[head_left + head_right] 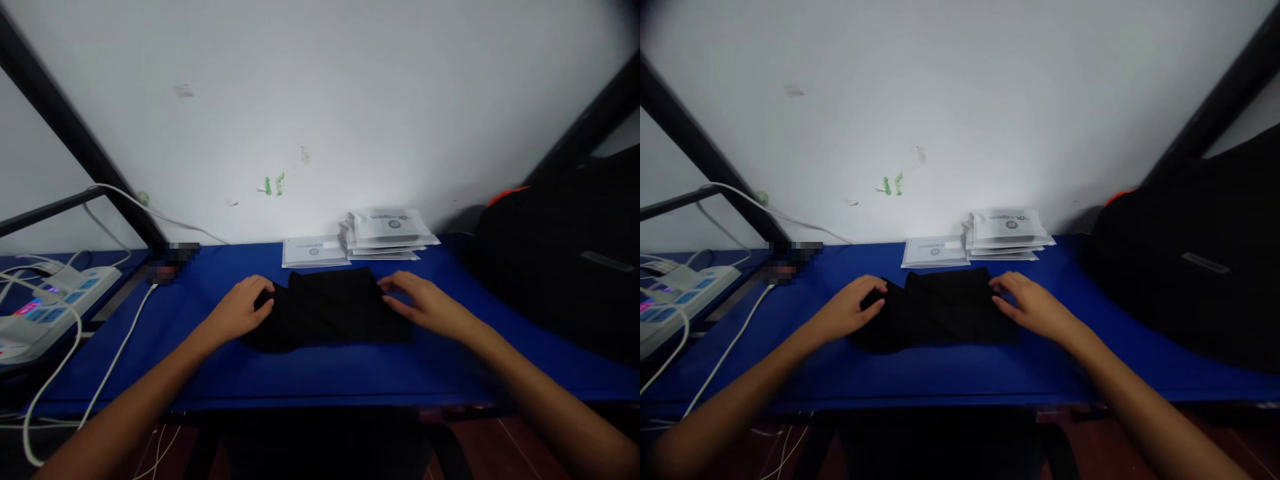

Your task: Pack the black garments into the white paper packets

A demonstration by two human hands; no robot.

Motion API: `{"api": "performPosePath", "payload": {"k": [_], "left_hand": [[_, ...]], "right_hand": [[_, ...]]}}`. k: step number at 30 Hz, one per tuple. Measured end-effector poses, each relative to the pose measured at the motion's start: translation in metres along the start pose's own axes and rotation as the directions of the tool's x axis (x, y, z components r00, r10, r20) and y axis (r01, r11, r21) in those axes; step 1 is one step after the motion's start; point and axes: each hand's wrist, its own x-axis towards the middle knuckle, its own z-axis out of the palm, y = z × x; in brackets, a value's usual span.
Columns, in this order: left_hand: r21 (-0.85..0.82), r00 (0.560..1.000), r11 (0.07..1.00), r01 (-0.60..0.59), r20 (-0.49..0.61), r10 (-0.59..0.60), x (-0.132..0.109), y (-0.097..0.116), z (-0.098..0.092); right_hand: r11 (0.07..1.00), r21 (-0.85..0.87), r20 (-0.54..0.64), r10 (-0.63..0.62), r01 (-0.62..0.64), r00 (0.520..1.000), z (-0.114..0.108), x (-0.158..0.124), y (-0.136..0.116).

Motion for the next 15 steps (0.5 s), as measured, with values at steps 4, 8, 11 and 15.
{"api": "performPosePath", "payload": {"k": [4,8,11,15], "left_hand": [[0.082,0.992,0.993,0.084,0.083,-0.091,0.049,-0.019,0.024],[0.085,0.99,0.994,0.063,0.123,-0.074,0.074,-0.02,0.041],[0.071,0.992,0.996,0.055,0.112,-0.063,0.076,-0.014,0.041],[0.051,0.999,0.998,0.035,0.035,-0.037,0.059,0.002,0.025]], "right_hand": [[0.988,-0.153,-0.007,-0.017,0.015,1.0,0.029,0.036,0.04],[0.984,-0.169,0.032,-0.049,0.054,0.998,0.043,0.057,0.055],[0.984,-0.159,0.027,-0.076,0.079,0.997,0.04,0.06,0.052],[0.982,-0.124,-0.041,-0.15,0.144,0.988,0.021,0.047,0.037]]}}
